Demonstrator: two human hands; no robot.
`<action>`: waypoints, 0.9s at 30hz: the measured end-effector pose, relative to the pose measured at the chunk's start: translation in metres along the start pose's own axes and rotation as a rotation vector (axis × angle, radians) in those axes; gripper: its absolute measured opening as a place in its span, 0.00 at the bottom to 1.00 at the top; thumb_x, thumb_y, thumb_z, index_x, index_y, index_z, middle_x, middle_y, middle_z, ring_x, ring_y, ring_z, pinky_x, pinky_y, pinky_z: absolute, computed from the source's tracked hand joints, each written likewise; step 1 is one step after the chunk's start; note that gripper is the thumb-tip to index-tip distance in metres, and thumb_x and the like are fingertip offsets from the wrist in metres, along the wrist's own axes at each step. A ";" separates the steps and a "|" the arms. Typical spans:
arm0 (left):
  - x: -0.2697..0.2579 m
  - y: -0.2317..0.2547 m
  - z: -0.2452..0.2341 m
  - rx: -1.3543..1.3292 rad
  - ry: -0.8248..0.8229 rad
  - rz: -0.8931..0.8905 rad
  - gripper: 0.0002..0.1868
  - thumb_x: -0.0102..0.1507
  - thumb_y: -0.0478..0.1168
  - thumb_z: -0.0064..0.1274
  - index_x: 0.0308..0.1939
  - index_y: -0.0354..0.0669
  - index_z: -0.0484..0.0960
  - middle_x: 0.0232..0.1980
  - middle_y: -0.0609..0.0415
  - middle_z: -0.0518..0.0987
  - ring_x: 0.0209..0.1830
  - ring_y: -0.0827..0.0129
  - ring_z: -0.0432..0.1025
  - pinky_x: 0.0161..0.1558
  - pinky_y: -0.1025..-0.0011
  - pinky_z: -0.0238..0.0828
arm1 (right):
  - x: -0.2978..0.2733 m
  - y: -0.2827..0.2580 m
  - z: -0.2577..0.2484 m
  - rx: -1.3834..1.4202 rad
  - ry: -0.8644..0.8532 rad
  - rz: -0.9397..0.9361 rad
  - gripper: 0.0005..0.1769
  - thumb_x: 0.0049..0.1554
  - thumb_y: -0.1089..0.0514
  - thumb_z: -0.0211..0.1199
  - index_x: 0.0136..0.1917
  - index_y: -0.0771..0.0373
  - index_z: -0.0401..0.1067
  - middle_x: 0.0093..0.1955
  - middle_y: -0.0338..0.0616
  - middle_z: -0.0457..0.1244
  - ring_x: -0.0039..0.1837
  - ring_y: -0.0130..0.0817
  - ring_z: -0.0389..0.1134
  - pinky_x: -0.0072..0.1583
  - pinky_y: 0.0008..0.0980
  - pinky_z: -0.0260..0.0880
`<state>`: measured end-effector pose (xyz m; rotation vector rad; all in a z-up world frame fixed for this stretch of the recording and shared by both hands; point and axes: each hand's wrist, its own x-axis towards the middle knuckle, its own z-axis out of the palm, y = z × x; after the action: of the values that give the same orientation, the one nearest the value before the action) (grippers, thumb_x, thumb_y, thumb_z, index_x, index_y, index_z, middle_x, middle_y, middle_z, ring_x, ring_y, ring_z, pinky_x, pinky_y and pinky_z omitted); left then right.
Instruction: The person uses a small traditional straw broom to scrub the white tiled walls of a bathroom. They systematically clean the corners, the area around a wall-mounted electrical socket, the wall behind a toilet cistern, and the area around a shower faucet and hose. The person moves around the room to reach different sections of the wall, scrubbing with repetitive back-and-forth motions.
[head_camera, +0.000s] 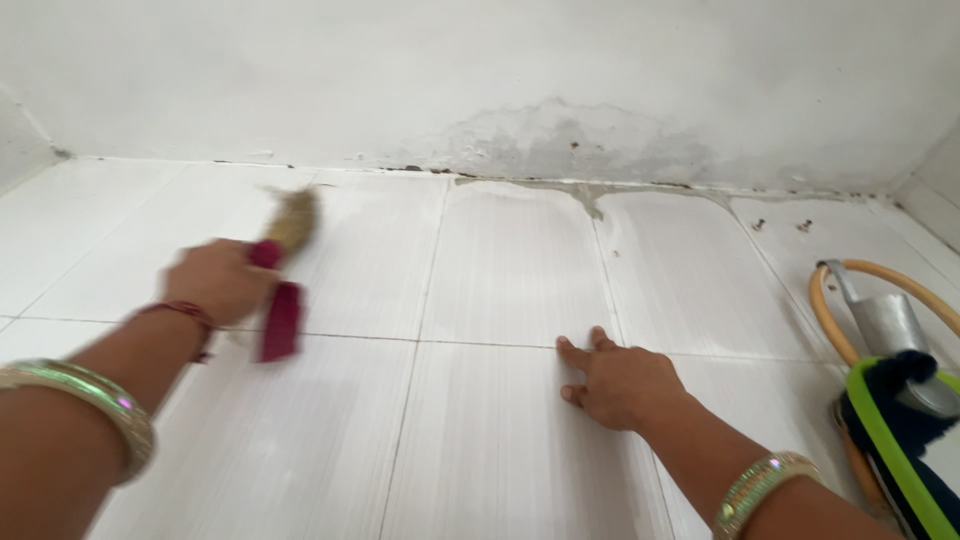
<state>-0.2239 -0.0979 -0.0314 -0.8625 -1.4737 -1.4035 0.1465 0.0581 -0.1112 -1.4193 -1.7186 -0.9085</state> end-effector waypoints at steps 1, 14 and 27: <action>-0.007 0.014 0.002 -0.026 -0.037 0.039 0.18 0.64 0.52 0.56 0.54 0.51 0.85 0.43 0.49 0.86 0.43 0.59 0.81 0.47 0.61 0.77 | -0.001 0.000 0.001 -0.009 0.005 0.002 0.37 0.65 0.33 0.43 0.83 0.29 0.36 0.87 0.41 0.35 0.77 0.45 0.58 0.68 0.44 0.70; -0.129 0.138 0.004 -0.146 -0.297 0.769 0.28 0.64 0.48 0.51 0.69 0.56 0.69 0.55 0.46 0.75 0.52 0.55 0.74 0.56 0.60 0.72 | -0.004 0.004 0.013 -0.002 0.036 -0.013 0.37 0.65 0.35 0.44 0.83 0.29 0.37 0.87 0.35 0.33 0.81 0.49 0.51 0.74 0.44 0.62; -0.107 0.123 0.035 -0.565 -0.210 -0.002 0.32 0.63 0.46 0.46 0.71 0.42 0.62 0.62 0.33 0.71 0.56 0.45 0.74 0.57 0.58 0.74 | -0.002 0.025 0.007 0.360 -0.166 -0.117 0.41 0.59 0.22 0.33 0.81 0.35 0.50 0.86 0.36 0.40 0.85 0.43 0.42 0.81 0.48 0.44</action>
<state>-0.0774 -0.0390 -0.0850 -1.3902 -1.2344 -1.8113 0.1706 0.0664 -0.1148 -1.1896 -1.9886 -0.5153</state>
